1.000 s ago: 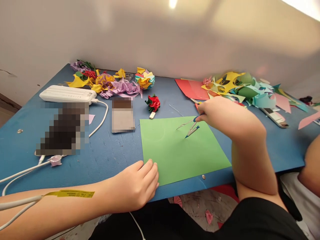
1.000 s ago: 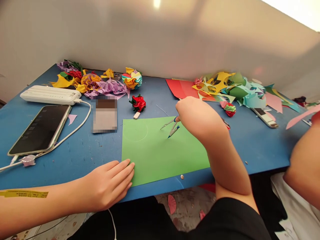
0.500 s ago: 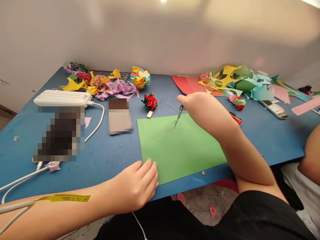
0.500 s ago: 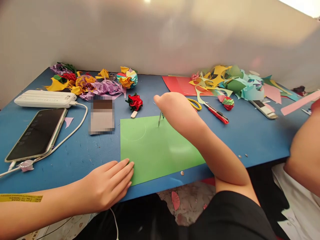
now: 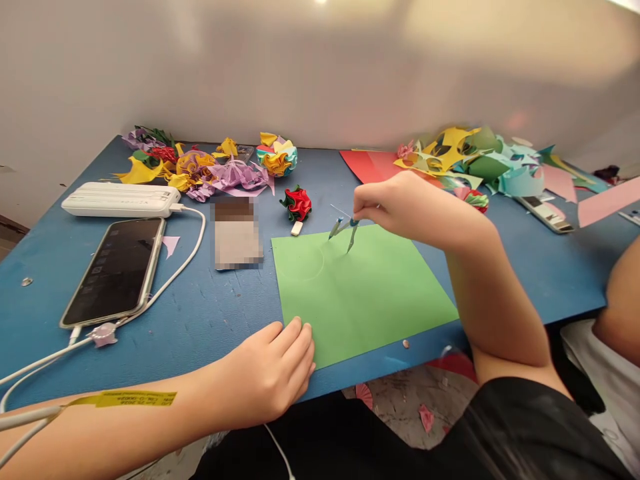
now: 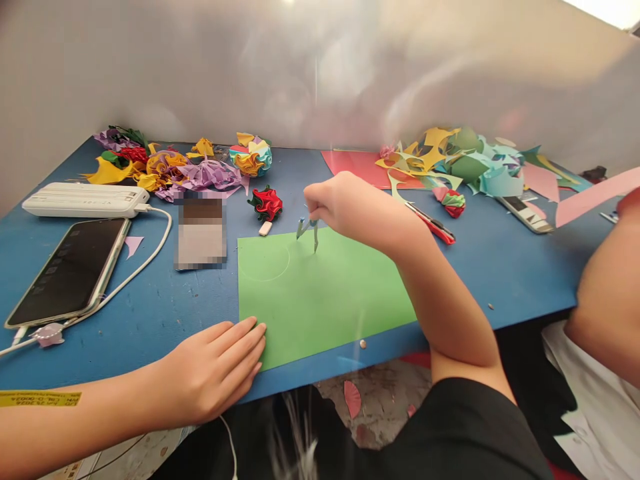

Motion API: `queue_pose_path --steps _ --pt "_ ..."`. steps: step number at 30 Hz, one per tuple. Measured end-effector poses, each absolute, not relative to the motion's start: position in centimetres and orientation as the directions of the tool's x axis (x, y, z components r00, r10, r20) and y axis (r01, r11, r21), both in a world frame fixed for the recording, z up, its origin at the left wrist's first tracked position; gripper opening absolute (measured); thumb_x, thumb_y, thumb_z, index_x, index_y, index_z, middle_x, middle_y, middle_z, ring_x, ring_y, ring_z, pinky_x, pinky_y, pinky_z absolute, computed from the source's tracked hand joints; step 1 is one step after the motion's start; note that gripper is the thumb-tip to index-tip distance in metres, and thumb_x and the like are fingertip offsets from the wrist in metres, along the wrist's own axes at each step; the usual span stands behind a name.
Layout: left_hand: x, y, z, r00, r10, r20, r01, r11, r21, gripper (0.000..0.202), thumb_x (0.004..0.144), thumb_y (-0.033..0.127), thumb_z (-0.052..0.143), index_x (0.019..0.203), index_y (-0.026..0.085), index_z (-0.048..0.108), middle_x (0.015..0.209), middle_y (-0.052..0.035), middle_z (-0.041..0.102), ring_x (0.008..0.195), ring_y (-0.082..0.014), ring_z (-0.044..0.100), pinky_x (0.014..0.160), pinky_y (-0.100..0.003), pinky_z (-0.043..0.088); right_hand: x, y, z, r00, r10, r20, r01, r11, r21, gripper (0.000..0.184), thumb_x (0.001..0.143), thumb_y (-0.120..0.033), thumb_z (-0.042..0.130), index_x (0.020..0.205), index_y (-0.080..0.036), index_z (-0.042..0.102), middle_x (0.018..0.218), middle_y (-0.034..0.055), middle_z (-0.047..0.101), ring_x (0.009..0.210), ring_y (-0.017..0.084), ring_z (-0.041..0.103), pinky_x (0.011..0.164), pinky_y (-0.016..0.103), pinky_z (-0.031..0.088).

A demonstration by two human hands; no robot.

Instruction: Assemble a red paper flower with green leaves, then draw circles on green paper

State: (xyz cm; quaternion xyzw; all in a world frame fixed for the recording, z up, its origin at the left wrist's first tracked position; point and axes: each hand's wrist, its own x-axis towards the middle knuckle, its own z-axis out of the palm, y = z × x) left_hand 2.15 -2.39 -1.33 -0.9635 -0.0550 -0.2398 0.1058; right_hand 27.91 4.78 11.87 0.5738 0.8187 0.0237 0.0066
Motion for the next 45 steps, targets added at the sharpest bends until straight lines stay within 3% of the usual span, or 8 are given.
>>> queue_pose_path --steps 4,15,27,31,39,45 --pt "2.1 -2.4 -1.4 0.882 0.045 0.468 0.154 -0.968 -0.197 0.016 0.082 0.017 0.058 0.092 0.006 0.065 0.097 -0.0163 0.067 0.094 -0.0307 0.062 0.065 -0.037 0.051 29.0 5.7 11.8 -0.232 0.972 -0.019 0.959 0.232 0.163 0.017 0.085 -0.027 0.047 0.085 -0.017 0.06 0.069 0.0032 0.06 0.062 0.015 0.053 0.057 0.025 0.031" --pt "2.2 -2.3 -1.3 0.883 0.044 0.468 0.146 -0.972 -0.184 0.016 0.082 0.016 0.057 0.091 0.005 0.065 0.095 -0.0162 0.067 0.092 -0.0305 0.063 0.063 -0.037 0.051 29.9 5.6 11.5 -0.164 0.981 -0.103 0.917 0.19 0.351 0.024 0.088 -0.031 0.042 0.079 -0.017 0.059 0.067 0.0055 0.057 0.059 0.017 0.047 0.052 0.027 0.026" --pt "2.0 -2.3 -1.2 0.899 0.038 0.436 0.14 -0.969 -0.203 0.018 0.084 0.018 0.055 0.095 0.007 0.064 0.098 -0.0162 0.066 0.095 -0.029 0.062 0.064 -0.036 0.051 30.2 5.0 11.2 -0.146 0.985 -0.098 0.904 0.172 0.392 0.029 0.089 -0.036 0.035 0.083 -0.018 0.057 0.062 0.0047 0.054 0.051 0.016 0.042 0.048 0.027 0.024" --pt "2.0 -2.3 -1.3 0.902 0.044 0.429 0.142 -0.97 -0.198 0.02 0.083 0.018 0.056 0.097 0.005 0.063 0.099 -0.0169 0.066 0.094 -0.0309 0.062 0.064 -0.037 0.051 30.1 4.7 11.5 -0.17 0.981 -0.093 0.917 0.192 0.35 0.03 0.09 -0.034 0.033 0.084 -0.018 0.057 0.064 0.0062 0.056 0.052 0.015 0.041 0.05 0.028 0.025" --pt "1.8 -2.3 -1.2 0.91 0.046 0.411 0.14 -0.969 -0.202 0.019 0.085 0.019 0.054 0.096 0.008 0.063 0.1 -0.0163 0.065 0.095 -0.029 0.062 0.067 -0.037 0.05 30.3 5.1 11.5 -0.156 0.985 -0.075 0.942 0.171 0.288 0.025 0.087 -0.033 0.039 0.078 -0.02 0.058 0.066 0.0053 0.058 0.054 0.015 0.045 0.05 0.026 0.024" --pt "1.9 -2.2 -1.2 0.914 0.034 0.404 0.125 -0.971 -0.203 0.02 0.084 0.019 0.055 0.097 0.006 0.063 0.099 -0.017 0.065 0.094 -0.0309 0.062 0.065 -0.037 0.049 30.3 5.1 11.7 -0.138 0.986 -0.098 0.934 0.162 0.318 0.024 0.085 -0.033 0.042 0.074 -0.019 0.059 0.063 0.004 0.056 0.054 0.015 0.045 0.05 0.027 0.025"
